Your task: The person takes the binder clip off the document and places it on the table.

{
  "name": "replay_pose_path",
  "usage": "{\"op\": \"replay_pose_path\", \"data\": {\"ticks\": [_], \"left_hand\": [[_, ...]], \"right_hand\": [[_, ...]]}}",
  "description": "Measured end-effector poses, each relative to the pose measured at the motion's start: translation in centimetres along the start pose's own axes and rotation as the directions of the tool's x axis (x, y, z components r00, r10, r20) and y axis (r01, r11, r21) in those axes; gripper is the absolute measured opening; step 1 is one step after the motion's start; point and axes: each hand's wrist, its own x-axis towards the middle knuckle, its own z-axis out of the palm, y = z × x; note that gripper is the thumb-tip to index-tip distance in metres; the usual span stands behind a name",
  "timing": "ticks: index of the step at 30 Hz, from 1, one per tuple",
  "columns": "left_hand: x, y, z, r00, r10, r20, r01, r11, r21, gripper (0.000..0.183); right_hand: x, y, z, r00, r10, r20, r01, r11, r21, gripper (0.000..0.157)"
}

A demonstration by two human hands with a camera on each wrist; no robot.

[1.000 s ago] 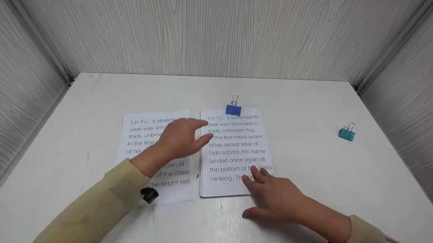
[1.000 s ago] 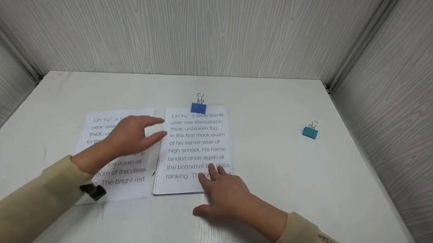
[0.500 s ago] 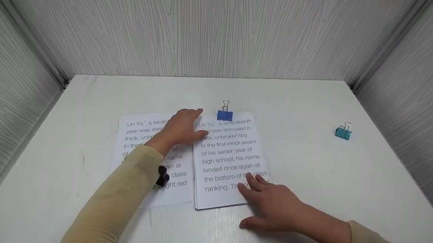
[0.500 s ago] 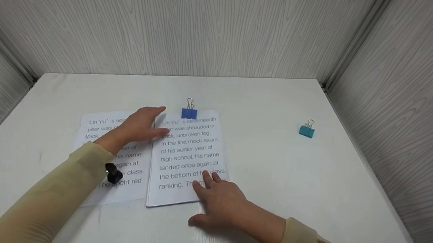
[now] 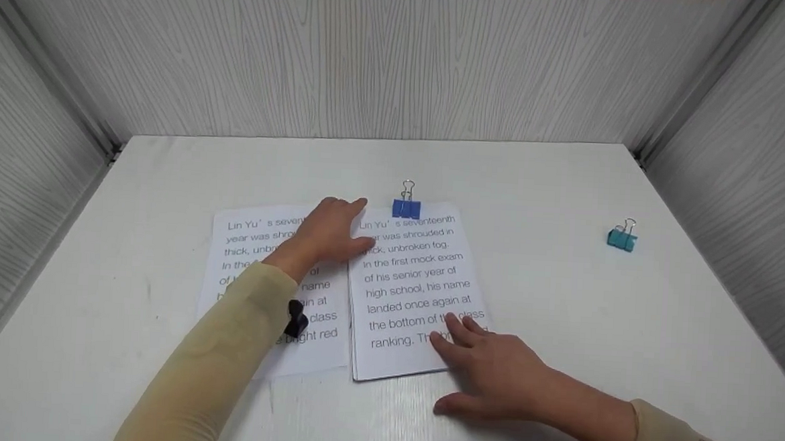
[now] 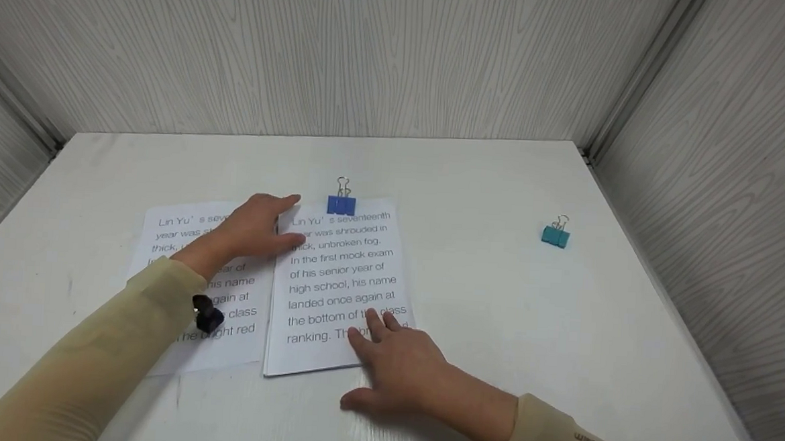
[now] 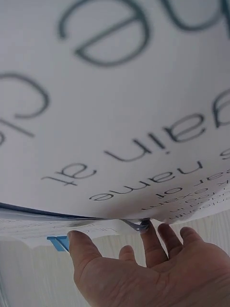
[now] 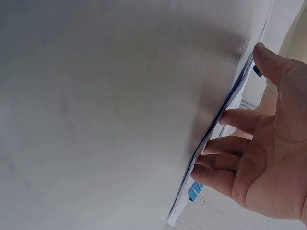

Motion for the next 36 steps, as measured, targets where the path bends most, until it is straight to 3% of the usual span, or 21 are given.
{"op": "replay_pose_path", "data": {"ticks": [6, 11, 18, 23, 26, 36], "left_hand": [[-0.1, 0.2, -0.2, 1.0, -0.005, -0.007, 0.004, 0.984, -0.177, 0.081], [-0.4, 0.2, -0.2, 0.997, 0.021, -0.067, -0.044, 0.936, -0.35, 0.073], [-0.8, 0.3, -0.2, 0.999, 0.014, -0.035, -0.032, 0.791, -0.61, 0.059], [-0.6, 0.1, 0.1, 1.0, 0.017, 0.005, -0.008, 0.708, -0.706, 0.055], [-0.4, 0.0, 0.5, 1.0, 0.015, 0.012, -0.001, 0.697, -0.717, 0.057], [-0.1, 0.2, 1.2, 1.0, -0.006, -0.031, -0.017, 0.708, -0.706, 0.055]], "right_hand": [[0.0, 0.0, 0.0, 1.0, 0.003, 0.005, -0.003, 1.0, 0.003, 0.091], [0.0, -0.1, 0.0, 1.0, 0.005, 0.011, -0.005, 1.0, 0.013, 0.091], [-0.1, 0.1, 0.0, 1.0, 0.003, -0.002, -0.003, 1.0, 0.019, 0.09], [-0.1, 0.1, 0.0, 1.0, -0.002, 0.001, 0.002, 1.0, 0.017, 0.09], [-0.1, 0.1, 0.0, 1.0, -0.002, 0.002, 0.002, 1.0, 0.016, 0.09], [-0.1, 0.1, -0.2, 1.0, -0.001, 0.014, 0.0, 1.0, 0.024, 0.091]]}}
